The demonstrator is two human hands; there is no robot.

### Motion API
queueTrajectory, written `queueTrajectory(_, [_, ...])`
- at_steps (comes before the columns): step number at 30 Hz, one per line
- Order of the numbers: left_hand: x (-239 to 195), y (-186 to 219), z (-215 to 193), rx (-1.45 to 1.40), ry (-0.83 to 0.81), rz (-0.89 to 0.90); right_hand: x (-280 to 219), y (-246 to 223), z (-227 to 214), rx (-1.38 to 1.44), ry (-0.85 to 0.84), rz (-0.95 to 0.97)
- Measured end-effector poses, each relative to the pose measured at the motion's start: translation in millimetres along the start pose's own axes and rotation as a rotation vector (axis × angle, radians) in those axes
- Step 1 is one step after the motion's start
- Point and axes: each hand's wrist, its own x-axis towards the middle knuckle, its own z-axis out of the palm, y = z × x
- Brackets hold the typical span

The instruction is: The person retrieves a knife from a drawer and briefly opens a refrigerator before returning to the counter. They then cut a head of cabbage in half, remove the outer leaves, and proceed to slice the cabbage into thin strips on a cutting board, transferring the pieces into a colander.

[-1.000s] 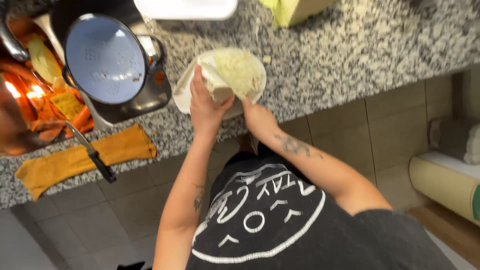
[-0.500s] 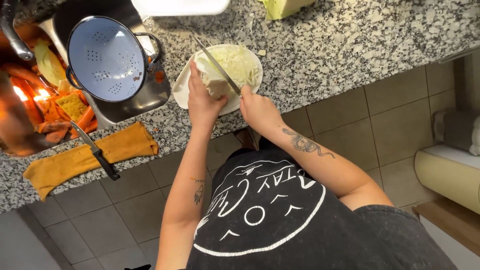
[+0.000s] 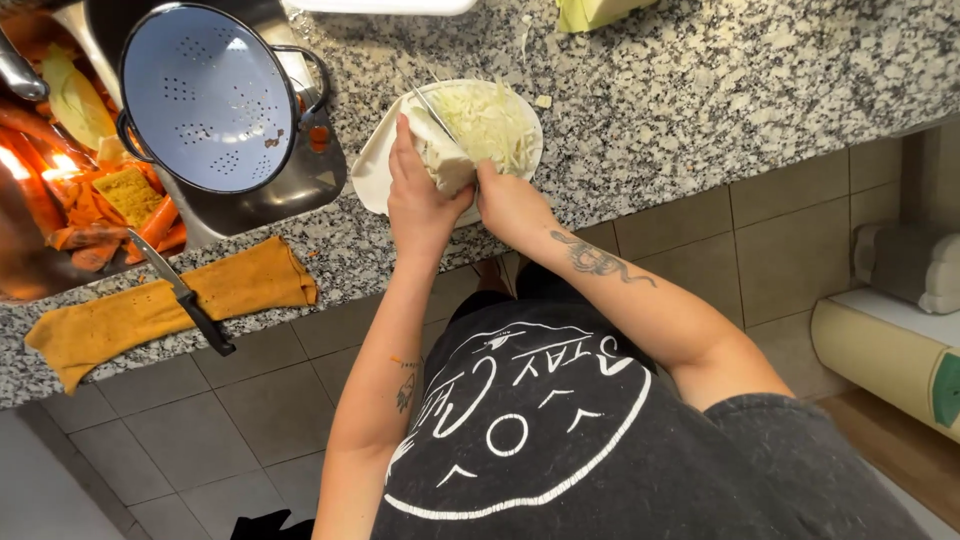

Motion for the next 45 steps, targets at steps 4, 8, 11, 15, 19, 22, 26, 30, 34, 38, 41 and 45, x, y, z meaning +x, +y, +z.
queueTrajectory(4, [-3,1,-6,-0.02,0.005,0.001,-20,3,-4,0.042,-0.068,0.026])
queueTrajectory(8, [-2,4,-7,-0.075,-0.019,-0.003,-8,0,16,0.035,0.009,0.088])
queueTrajectory(11, [-1,-4,-8,-0.057,-0.014,0.022,-12,-13,-8,-0.113,0.012,0.0])
queueTrajectory(15, [2,1,-12,-0.169,-0.014,-0.073,-22,2,21,-0.279,-0.065,0.015])
queueTrajectory(19, [-6,-4,-9,-0.064,0.01,0.017,-25,-19,12,-0.031,0.031,0.112])
queueTrajectory(22, [-1,-4,-8,-0.062,0.036,0.021,-30,-5,26,-0.156,0.036,0.113])
queueTrajectory(26, [2,-13,-2,-0.056,0.063,0.049,-7,1,32,-0.091,0.062,0.123])
queueTrajectory(30, [-4,-7,-9,-0.095,0.029,0.028,-18,-9,12,-0.21,0.083,0.123])
queueTrajectory(34, [-16,-10,-13,-0.114,0.042,0.038,-20,-11,10,-0.13,0.118,0.106])
queueTrajectory(38, [-13,-21,-9,-0.18,0.088,-0.013,-18,-14,-16,0.076,0.175,0.049])
queueTrajectory(41, [-10,-17,-13,-0.152,0.049,-0.058,-21,-20,-24,0.106,0.191,0.027])
queueTrajectory(45, [-9,-23,-6,-0.117,0.02,-0.074,-26,-27,-25,0.123,0.16,0.009])
